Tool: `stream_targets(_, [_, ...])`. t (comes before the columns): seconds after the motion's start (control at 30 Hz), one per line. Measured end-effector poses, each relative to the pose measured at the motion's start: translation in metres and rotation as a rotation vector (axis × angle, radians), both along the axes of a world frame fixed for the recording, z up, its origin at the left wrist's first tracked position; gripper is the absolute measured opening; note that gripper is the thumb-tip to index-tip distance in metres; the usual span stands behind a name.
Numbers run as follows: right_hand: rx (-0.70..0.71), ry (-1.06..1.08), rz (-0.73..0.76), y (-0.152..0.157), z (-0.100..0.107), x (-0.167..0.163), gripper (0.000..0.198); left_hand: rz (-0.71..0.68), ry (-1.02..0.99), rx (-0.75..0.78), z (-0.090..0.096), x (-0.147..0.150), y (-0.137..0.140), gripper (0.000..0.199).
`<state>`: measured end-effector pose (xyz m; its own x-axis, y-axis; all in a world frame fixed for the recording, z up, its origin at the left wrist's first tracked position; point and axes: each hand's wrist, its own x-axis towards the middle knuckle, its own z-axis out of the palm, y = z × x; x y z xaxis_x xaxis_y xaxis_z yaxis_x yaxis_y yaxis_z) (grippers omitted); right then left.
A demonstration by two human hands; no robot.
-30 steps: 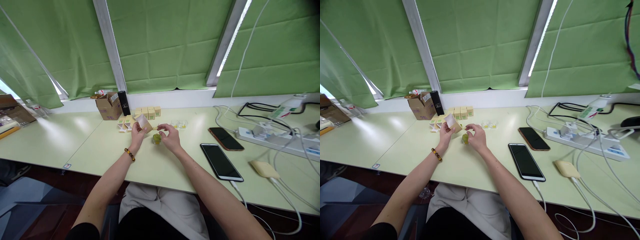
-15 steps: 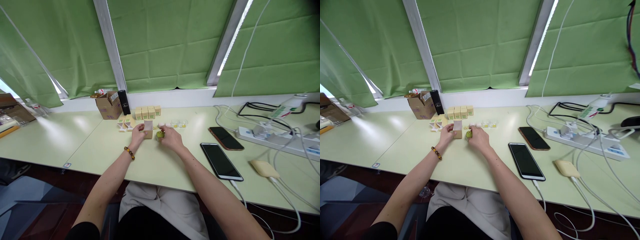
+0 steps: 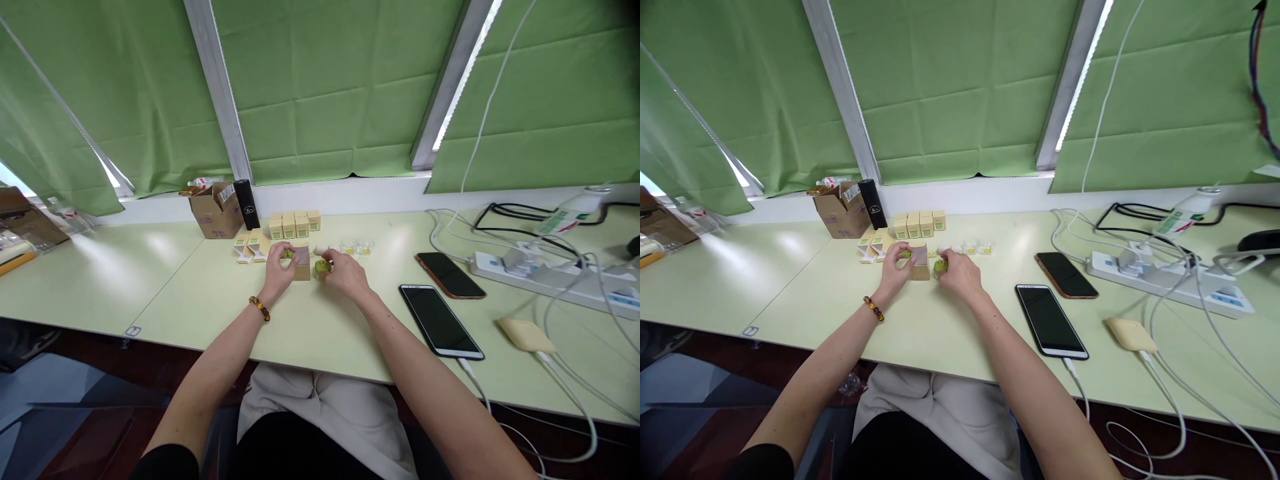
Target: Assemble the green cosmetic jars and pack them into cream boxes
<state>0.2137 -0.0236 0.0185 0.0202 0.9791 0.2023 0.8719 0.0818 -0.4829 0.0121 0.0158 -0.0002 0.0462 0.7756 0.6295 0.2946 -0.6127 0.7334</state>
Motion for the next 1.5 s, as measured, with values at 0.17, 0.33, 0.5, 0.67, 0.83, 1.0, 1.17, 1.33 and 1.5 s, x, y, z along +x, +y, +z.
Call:
stream_targets(0.17, [-0.026, -0.027, -0.002, 0.002, -0.002, 0.001, 0.044, -0.013, 0.057, -0.081, 0.002, 0.003, 0.0, 0.016])
stream_targets(0.33, [0.046, -0.002, -0.044, 0.004, -0.001, 0.006, 0.034, -0.009, 0.003, -0.16, 0.001, 0.003, 0.0, 0.028])
stream_targets(0.5, [0.355, 0.325, -0.097, 0.002, 0.005, 0.008, 0.027, -0.081, -0.06, -0.221, 0.003, 0.004, -0.004, 0.033])
stream_targets(0.67, [0.51, 0.649, 0.067, -0.009, 0.015, -0.003, 0.034, -0.162, -0.055, -0.208, 0.003, 0.007, -0.008, 0.036])
stream_targets(0.83, [0.501, 0.753, 0.202, -0.017, 0.016, -0.015, 0.037, -0.17, -0.027, -0.195, 0.003, 0.009, -0.009, 0.033])
stream_targets(1.0, [0.408, 0.658, 0.234, -0.013, 0.011, -0.015, 0.034, -0.236, -0.058, -0.223, 0.006, 0.01, -0.008, 0.034])
stream_targets(1.17, [0.384, 0.495, 0.178, -0.01, 0.008, -0.007, 0.031, -0.216, -0.143, -0.305, 0.003, 0.009, -0.004, 0.045])
stream_targets(1.33, [0.337, 0.371, 0.17, -0.01, 0.008, -0.006, 0.032, -0.219, -0.159, -0.32, 0.001, 0.009, -0.003, 0.051])
stream_targets(1.5, [0.308, 0.284, 0.183, -0.012, 0.009, -0.008, 0.029, -0.21, -0.145, -0.334, 0.003, 0.009, -0.004, 0.052])
